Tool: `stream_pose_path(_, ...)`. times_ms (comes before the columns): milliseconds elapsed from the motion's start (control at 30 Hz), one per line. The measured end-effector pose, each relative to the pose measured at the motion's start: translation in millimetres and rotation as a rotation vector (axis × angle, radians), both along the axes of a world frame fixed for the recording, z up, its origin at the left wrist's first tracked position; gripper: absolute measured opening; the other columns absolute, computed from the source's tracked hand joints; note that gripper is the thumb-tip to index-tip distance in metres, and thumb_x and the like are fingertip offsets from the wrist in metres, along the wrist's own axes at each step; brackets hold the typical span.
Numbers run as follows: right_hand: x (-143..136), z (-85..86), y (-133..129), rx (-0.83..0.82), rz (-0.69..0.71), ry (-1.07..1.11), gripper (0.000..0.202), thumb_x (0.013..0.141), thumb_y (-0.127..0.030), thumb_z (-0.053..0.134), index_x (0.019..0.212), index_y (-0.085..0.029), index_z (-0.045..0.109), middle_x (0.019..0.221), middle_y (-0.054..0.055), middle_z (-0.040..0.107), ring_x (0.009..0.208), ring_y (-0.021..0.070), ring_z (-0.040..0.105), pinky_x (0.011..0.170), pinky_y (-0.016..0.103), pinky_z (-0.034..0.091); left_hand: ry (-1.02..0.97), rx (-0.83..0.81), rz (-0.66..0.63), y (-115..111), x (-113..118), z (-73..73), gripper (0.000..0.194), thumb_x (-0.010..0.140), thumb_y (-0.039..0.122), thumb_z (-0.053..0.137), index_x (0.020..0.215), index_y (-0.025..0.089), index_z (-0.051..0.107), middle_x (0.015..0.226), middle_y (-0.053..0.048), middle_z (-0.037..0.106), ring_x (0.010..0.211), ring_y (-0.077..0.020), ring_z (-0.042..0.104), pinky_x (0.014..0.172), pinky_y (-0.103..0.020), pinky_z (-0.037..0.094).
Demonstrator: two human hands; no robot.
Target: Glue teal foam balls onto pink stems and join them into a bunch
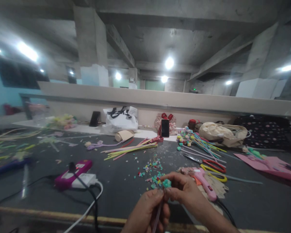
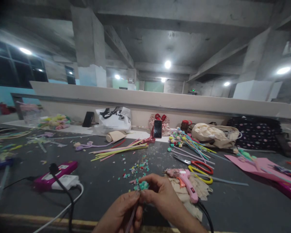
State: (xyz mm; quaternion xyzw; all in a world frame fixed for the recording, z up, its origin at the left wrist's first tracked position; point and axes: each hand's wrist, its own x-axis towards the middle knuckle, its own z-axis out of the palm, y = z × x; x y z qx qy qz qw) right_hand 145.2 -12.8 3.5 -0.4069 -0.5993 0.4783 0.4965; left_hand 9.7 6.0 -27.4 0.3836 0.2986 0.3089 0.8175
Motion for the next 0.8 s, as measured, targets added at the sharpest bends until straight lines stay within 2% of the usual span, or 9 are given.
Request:
stream_pose_path(133, 3, -0.7, 2, 0.037, -0.031, -0.088, 0.038, 0.061, -0.026, 0.068, 0.098, -0.020, 0.058, 0.060, -0.005, 0.049, 0.054, 0.0083, 0.042, 0.047, 0.018, 0.032, -0.037, -0.105, 0.055, -1, -1, 1.8, 0.027, 0.060, 0.040, 0.060, 0.060, 0.015, 0.052, 0.038, 0.003, 0.053, 0.029, -0.0067, 0.046, 0.029, -0.014, 0.031)
stream_pose_path(300, 3, 2.7, 5, 0.000, 0.090, -0.006, 0.042, 0.061, -0.030, 0.068, 0.100, -0.022, 0.056, 0.077, 0.000, 0.057, 0.066, 0.0123, 0.050, 0.057, 0.022, 0.039, -0.095, -0.180, 0.079, -2, -2, 4.5, 0.018, 0.063, 0.031, 0.056, 0.056, 0.015, 0.052, 0.036, 0.003, 0.052, 0.028, -0.0065, 0.046, 0.028, -0.013, 0.031)
stream_pose_path(400, 0, 3.9, 6, 0.017, 0.076, -0.011, 0.039, 0.061, -0.029, 0.068, 0.098, -0.022, 0.058, 0.076, -0.001, 0.058, 0.067, 0.0123, 0.051, 0.059, 0.022, 0.039, -0.121, -0.154, 0.059, -2, -2, 5.6, 0.020, 0.062, 0.032, 0.057, 0.054, 0.015, 0.052, 0.034, 0.002, 0.051, 0.027, -0.0068, 0.045, 0.029, -0.013, 0.033)
stream_pose_path(533, -2, 3.6, 8, 0.061, 0.038, -0.051, 0.033, 0.063, -0.027, 0.067, 0.094, -0.021, 0.060, 0.067, -0.003, 0.054, 0.058, 0.0096, 0.048, 0.051, 0.020, 0.034, -0.137, -0.099, 0.025, -1, -1, 4.8, 0.022, 0.060, 0.034, 0.059, 0.053, 0.015, 0.051, 0.034, 0.002, 0.052, 0.027, -0.0067, 0.046, 0.029, -0.013, 0.033)
stream_pose_path(667, -4, 5.3, 8, 0.065, 0.027, -0.059, 0.026, 0.065, -0.027, 0.065, 0.090, -0.019, 0.062, 0.057, -0.005, 0.052, 0.050, 0.0078, 0.043, 0.046, 0.018, 0.031, -0.203, -0.057, 0.005, 2, 0, -2.2, 0.026, 0.055, 0.039, 0.062, 0.054, 0.016, 0.050, 0.034, 0.002, 0.053, 0.026, -0.0078, 0.045, 0.027, -0.014, 0.031)
stream_pose_path(800, -6, 8.3, 7, 0.088, 0.052, -0.048, 0.023, 0.066, -0.025, 0.064, 0.088, -0.020, 0.062, 0.057, -0.005, 0.051, 0.050, 0.0071, 0.042, 0.046, 0.018, 0.031, -0.210, -0.020, 0.000, 5, 1, -9.4, 0.028, 0.055, 0.041, 0.063, 0.055, 0.016, 0.049, 0.034, 0.002, 0.052, 0.025, -0.0080, 0.044, 0.027, -0.014, 0.031)
